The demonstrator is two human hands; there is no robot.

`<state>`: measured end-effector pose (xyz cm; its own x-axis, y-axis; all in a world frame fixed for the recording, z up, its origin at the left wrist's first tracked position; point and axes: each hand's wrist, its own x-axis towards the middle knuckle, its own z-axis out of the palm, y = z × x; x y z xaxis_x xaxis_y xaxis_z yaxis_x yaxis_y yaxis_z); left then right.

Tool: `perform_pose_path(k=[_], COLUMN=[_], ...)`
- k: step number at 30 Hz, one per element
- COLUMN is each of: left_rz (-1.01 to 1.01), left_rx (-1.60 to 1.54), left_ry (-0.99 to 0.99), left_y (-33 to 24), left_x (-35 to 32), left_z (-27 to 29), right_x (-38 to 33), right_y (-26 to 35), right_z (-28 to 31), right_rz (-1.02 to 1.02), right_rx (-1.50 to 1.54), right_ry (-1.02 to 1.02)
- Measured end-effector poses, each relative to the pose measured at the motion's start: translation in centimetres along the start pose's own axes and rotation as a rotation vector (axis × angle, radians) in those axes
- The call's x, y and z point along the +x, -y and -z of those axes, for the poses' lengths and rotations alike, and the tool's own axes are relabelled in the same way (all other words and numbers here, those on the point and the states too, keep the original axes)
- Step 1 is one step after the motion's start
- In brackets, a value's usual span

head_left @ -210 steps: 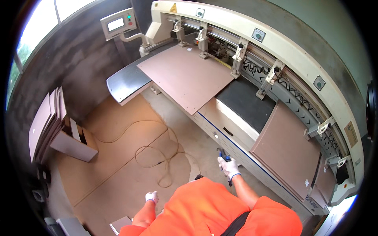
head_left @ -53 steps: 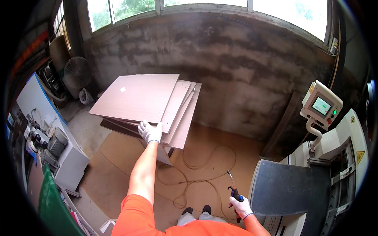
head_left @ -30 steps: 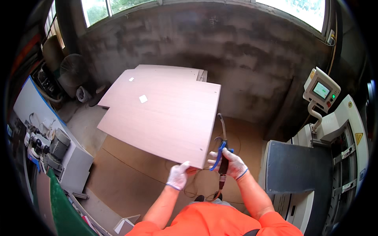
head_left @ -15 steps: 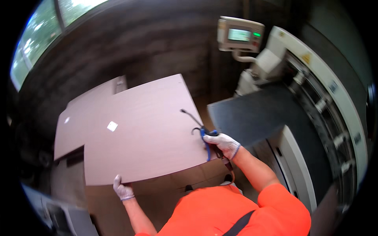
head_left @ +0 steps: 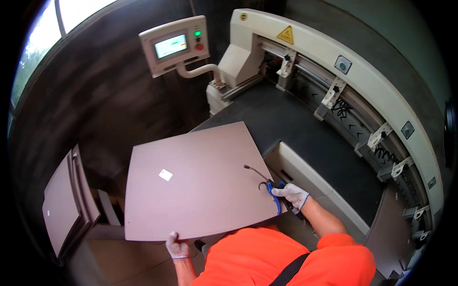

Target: The person loads large rectangular wood panels onto a CNC edge banding machine, uses a handheld air gun to clear debris from the machine bed, and removes the processed panels. The person stacks the finished panels on a nearby table and uses a hand truck to move a stack of panels across the workshop floor.

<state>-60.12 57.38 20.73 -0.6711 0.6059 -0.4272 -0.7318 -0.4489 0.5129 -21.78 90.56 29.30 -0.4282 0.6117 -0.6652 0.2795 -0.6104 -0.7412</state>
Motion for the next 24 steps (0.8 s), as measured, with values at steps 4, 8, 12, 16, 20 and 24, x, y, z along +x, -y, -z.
perform_pose_path(k=[4,8,12,16,20,24], left_rz=[0.313,1.096,0.666,-0.429,0.611,0.582], left_rx=[0.027,0.39,0.94,1.398,0.865,0.83], left_ry=[0.063,0.272,0.49,-0.003,0.083,0.152], left_y=[11.8,17.7,16.0,15.6,18.0,24.5], left_x=[-1.4,-3.1,-1.8,3.4,7.5,7.4], left_z=[-2.7,-11.6,-17.5,-11.7,-12.6,-17.6], right_x=[2.0,6.9,7.2,3.4,4.7,7.4], right_y=[2.2,6.5,7.0,3.8,-3.1,-4.5], right_z=[10.2,19.9,22.9,15.9,10.1,6.4], right_rz=[0.168,0.257,0.298,-0.05,-0.001,0.032], right_rx=[-0.073,0.009,0.203,-0.032,0.424,0.375], right_ry=[-0.214,-0.502,-0.532,-0.487,-0.234,-0.177])
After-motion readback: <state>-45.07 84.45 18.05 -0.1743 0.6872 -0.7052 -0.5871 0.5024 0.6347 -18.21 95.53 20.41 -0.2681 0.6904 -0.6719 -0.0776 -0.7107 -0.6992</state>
